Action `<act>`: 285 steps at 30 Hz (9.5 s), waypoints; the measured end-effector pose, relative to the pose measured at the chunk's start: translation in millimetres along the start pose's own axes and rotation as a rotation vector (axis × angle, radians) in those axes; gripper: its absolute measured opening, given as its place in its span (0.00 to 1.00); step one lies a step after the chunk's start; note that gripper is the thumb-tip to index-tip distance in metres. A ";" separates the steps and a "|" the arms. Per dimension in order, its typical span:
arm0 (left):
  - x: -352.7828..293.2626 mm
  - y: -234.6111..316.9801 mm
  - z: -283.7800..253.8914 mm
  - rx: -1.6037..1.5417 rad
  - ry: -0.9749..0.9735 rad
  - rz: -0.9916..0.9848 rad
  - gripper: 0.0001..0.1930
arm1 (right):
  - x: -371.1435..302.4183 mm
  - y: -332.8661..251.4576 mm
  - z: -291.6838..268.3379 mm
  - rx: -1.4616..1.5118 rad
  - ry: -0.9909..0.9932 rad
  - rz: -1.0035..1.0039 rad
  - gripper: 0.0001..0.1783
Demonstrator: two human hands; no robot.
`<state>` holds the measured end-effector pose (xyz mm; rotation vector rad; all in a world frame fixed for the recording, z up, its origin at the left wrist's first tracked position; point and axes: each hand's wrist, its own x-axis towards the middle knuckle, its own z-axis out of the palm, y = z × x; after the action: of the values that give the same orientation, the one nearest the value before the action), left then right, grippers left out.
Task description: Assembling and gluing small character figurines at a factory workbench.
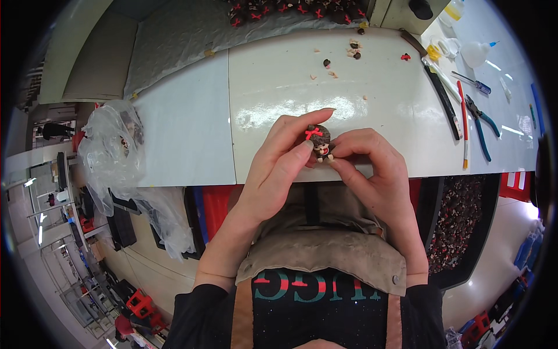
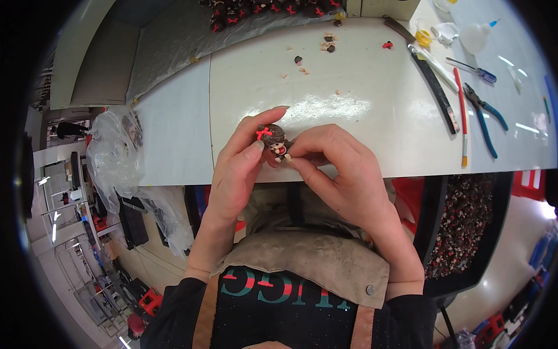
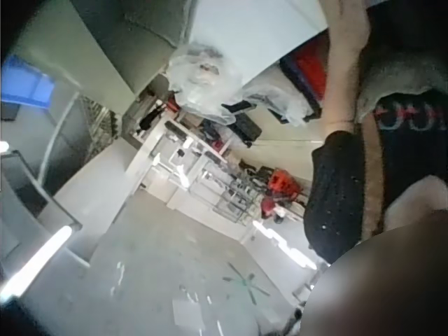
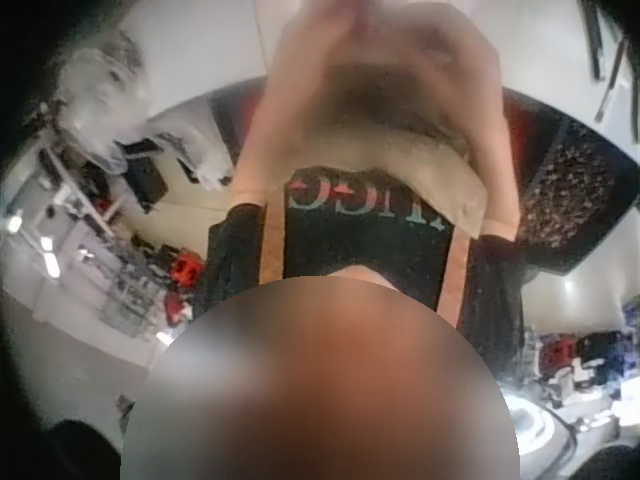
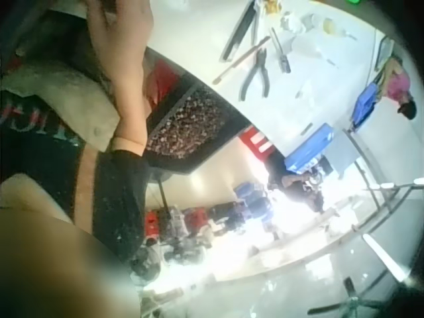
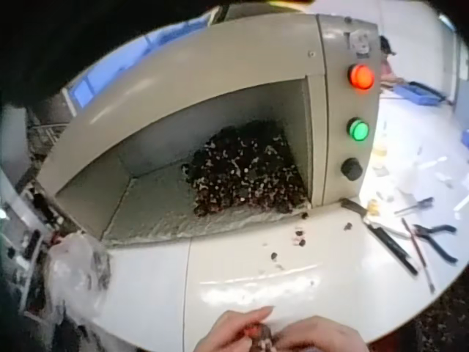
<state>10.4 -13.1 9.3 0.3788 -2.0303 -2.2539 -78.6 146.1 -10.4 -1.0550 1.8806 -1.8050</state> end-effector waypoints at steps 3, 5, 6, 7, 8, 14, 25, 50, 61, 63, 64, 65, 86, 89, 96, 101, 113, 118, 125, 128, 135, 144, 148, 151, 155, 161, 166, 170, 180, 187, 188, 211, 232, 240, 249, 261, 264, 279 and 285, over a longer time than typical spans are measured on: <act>-0.2 2.8 -0.2 0.028 -0.009 -0.023 0.22 | 0.0 0.4 0.8 -0.002 0.004 -0.001 0.12; -1.1 3.9 -0.4 0.031 -0.016 -0.016 0.22 | 0.6 -0.3 1.1 -0.017 0.003 -0.018 0.12; -1.0 3.7 -0.7 0.030 -0.017 -0.016 0.22 | 0.6 0.1 1.1 -0.018 0.003 -0.018 0.12; -0.9 3.5 -1.0 0.039 -0.019 -0.012 0.22 | 0.3 0.9 1.1 -0.022 0.001 -0.023 0.13; -0.8 3.2 -1.3 0.049 -0.021 -0.008 0.22 | 0.0 1.7 1.4 -0.026 -0.002 -0.028 0.13; -0.3 -0.4 -2.2 0.010 -0.025 -0.008 0.22 | -1.6 0.6 3.5 0.000 0.032 0.105 0.17; -4.3 -2.6 3.4 0.081 -0.031 0.061 0.20 | 0.8 1.1 6.3 -0.033 0.099 -0.029 0.13; -2.3 0.9 0.9 0.000 -0.044 -0.003 0.18 | -1.4 4.4 6.8 -0.052 0.068 -0.037 0.21; 0.4 0.2 -2.4 -0.119 -0.074 0.029 0.17 | -1.3 6.6 8.2 -0.107 0.098 -0.090 0.20; 0.5 1.5 -2.3 -0.120 -0.084 0.022 0.17 | -1.0 5.6 7.6 -0.116 0.098 -0.096 0.19; -1.2 1.5 -1.6 -0.118 -0.080 0.023 0.17 | -1.0 4.9 7.5 -0.113 0.096 -0.110 0.20; -2.0 1.4 -1.2 -0.116 -0.078 0.025 0.18 | -0.9 4.4 7.4 -0.110 0.094 -0.123 0.20; -0.7 -9.9 11.2 -0.754 -0.103 -0.182 0.24 | -4.7 8.2 3.6 -0.045 0.148 -0.207 0.23; -0.5 -10.7 10.1 -0.730 -0.116 -0.172 0.25 | -3.9 8.4 2.3 -0.084 0.142 -0.244 0.24; -1.3 -4.0 9.3 -0.632 -0.104 -0.161 0.24 | -5.3 8.6 3.6 -0.061 0.131 -0.232 0.24; -2.2 -3.6 12.8 -0.415 -0.139 -0.069 0.29 | -6.1 12.4 1.6 -0.078 0.107 -0.222 0.24; -4.3 -5.8 9.2 -0.497 -0.230 -0.077 0.34 | -3.3 5.3 8.4 -0.060 0.205 -0.197 0.24; -6.8 -4.5 6.6 -0.393 -0.206 -0.079 0.36 | -3.6 4.3 7.2 -0.093 0.167 -0.180 0.25; -7.5 -6.9 -0.3 -0.441 -0.330 -0.029 0.31 | -6.5 7.3 10.0 -0.038 0.150 -0.208 0.24; -7.6 -5.0 1.4 -0.416 -0.302 -0.050 0.32 | -5.6 11.0 9.5 -0.073 0.157 -0.264 0.26; -3.9 -2.5 9.2 -0.343 -0.261 -0.050 0.32 | -2.4 11.1 -1.7 -0.102 0.133 -0.270 0.27; -12.3 -0.8 8.9 -0.221 -0.164 -0.057 0.31 | -4.9 -16.3 -29.6 -0.405 0.054 -0.203 0.24; -13.4 -4.2 2.0 -0.252 -0.194 -0.047 0.28 | -21.2 -18.1 -87.0 -0.540 0.523 -0.215 0.20; -10.0 -1.9 2.5 -0.317 -0.221 -0.018 0.27 | -11.2 -11.3 -134.7 -0.471 0.827 -0.141 0.21; -2.7 -3.1 6.3 -0.379 -0.177 -0.056 0.28 | 30.3 17.8 -215.9 -0.658 0.872 -0.040 0.29; -19.5 -10.4 31.9 -0.399 -0.118 -0.045 0.29 | 62.1 39.7 -269.9 -0.751 0.694 0.187 0.40; -9.5 -7.3 8.3 -0.407 -0.144 -0.022 0.30 | 95.1 59.9 -267.8 -0.773 0.588 0.419 0.38; -11.2 -9.7 4.9 -0.418 -0.149 -0.024 0.30 | 88.6 63.4 -267.0 -0.911 0.573 0.474 0.34; -6.7 -5.9 2.3 -0.433 -0.199 -0.053 0.28 | -9.6 -31.2 -134.2 -0.537 0.270 -0.009 0.25; -4.2 -4.3 5.2 -0.396 -0.184 -0.098 0.29 | -9.4 -48.6 -93.2 -0.712 -0.070 -0.109 0.30; -4.5 -5.3 5.0 -0.381 -0.205 -0.064 0.29 | -9.9 -47.5 -91.9 -0.678 -0.063 -0.094 0.31; -4.2 -1.0 10.0 -0.399 -0.135 -0.134 0.31 | 9.9 -61.7 -85.3 -0.920 -0.258 -0.255 0.28; 3.7 -4.3 3.7 -0.419 -0.195 -0.105 0.27 | -4.8 -37.9 -123.7 -0.394 0.039 -0.148 0.29; 4.8 -15.5 -5.8 -0.500 -0.236 -0.095 0.31 | 50.9 12.3 -207.0 -0.472 0.430 0.100 0.17; 6.9 -18.3 -2.2 -0.581 -0.219 -0.043 0.25 | 116.7 78.6 -284.7 -1.074 0.527 0.112 0.26; 11.6 -19.7 1.7 -0.612 -0.306 -0.076 0.30 | 30.2 2.6 -200.3 -0.629 0.591 -0.265 0.20; 8.7 -23.3 -12.4 -0.611 -0.319 -0.104 0.31 | 12.7 -19.7 -87.2 -0.714 0.216 -0.210 0.29; 0.9 0.1 6.9 -0.284 -0.220 -0.187 0.26 | 13.1 6.9 -26.1 -0.398 0.047 -0.472 0.25; 6.0 4.8 4.5 -0.285 -0.268 -0.242 0.27 | 12.0 10.3 -25.6 -0.424 0.070 -0.515 0.25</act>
<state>3.1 -10.7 13.6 0.3274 -1.8126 -2.8313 -107.1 155.2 -13.6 -1.7810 2.2478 -1.7348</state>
